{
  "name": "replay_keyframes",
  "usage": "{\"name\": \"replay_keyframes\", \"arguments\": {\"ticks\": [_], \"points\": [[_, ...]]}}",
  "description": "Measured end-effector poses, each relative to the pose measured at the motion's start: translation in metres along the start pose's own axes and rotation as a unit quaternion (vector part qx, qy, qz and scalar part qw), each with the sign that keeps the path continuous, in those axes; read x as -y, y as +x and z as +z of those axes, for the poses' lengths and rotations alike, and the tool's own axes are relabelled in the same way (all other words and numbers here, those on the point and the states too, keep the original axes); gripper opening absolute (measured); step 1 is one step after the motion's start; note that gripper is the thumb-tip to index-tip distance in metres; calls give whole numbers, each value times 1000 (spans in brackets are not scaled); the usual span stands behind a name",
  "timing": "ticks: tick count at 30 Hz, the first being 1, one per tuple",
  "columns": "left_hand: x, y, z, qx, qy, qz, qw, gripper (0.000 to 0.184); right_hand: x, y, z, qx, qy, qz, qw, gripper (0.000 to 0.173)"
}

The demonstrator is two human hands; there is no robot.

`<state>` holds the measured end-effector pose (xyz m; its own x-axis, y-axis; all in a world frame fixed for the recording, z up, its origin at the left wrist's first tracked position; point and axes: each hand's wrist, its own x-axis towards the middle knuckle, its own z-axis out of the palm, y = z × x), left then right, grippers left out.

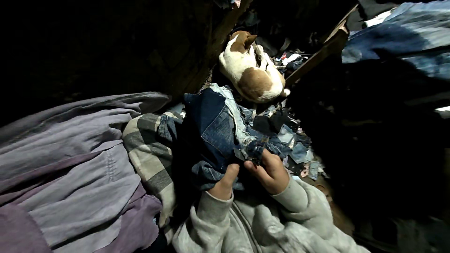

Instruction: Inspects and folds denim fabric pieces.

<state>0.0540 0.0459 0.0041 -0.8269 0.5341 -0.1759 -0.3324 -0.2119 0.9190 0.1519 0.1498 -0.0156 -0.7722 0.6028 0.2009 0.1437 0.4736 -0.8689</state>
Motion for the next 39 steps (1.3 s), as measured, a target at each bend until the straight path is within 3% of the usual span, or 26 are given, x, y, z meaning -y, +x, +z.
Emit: {"name": "replay_keyframes", "arguments": {"ticks": [5, 10, 13, 14, 16, 18, 21, 24, 29, 31, 33, 39], "points": [[-5, -15, 3, 13, 35, -72, 997, 20, -6, 19, 1, -75, -36, 22, 996, 53], [-17, 6, -7, 26, 16, -78, 996, 21, -32, 10, -35, -47, 102, 220, 969, 38], [-17, 11, -4, 98, -6, -114, 989, 21, -36, 2, -48, -41, 158, 251, 954, 22], [-17, 12, -3, 112, -11, -122, 986, 22, -35, 0, -50, -38, 171, 246, 953, 24], [-14, 12, -5, 131, -15, -114, 985, 24, -32, 0, -53, -17, 195, 229, 953, 58], [-14, 13, -4, 134, -18, -101, 986, 23, -27, 3, -50, 9, 223, 227, 948, 62], [-33, 11, 12, 87, 14, -140, 986, 14, -13, 13, -39, 49, 275, 220, 935, 44], [-14, 5, -9, 110, -28, -111, 987, 20, 3, 31, -29, 95, 311, 217, 920, 30], [-27, 4, -11, 123, -34, -82, 988, 29, 26, 66, -14, 143, 383, 227, 884, 10], [-34, 6, -10, 91, -12, -59, 994, 31, 37, 84, -5, 92, 380, 264, 882, 6], [-38, 12, -9, 7, 41, -18, 999, 33, 37, 105, 2, 37, 384, 295, 874, 13], [-61, 74, -13, -275, 98, -21, 956, 28, 35, 170, 9, 9, 381, 200, 902, 6]]}}
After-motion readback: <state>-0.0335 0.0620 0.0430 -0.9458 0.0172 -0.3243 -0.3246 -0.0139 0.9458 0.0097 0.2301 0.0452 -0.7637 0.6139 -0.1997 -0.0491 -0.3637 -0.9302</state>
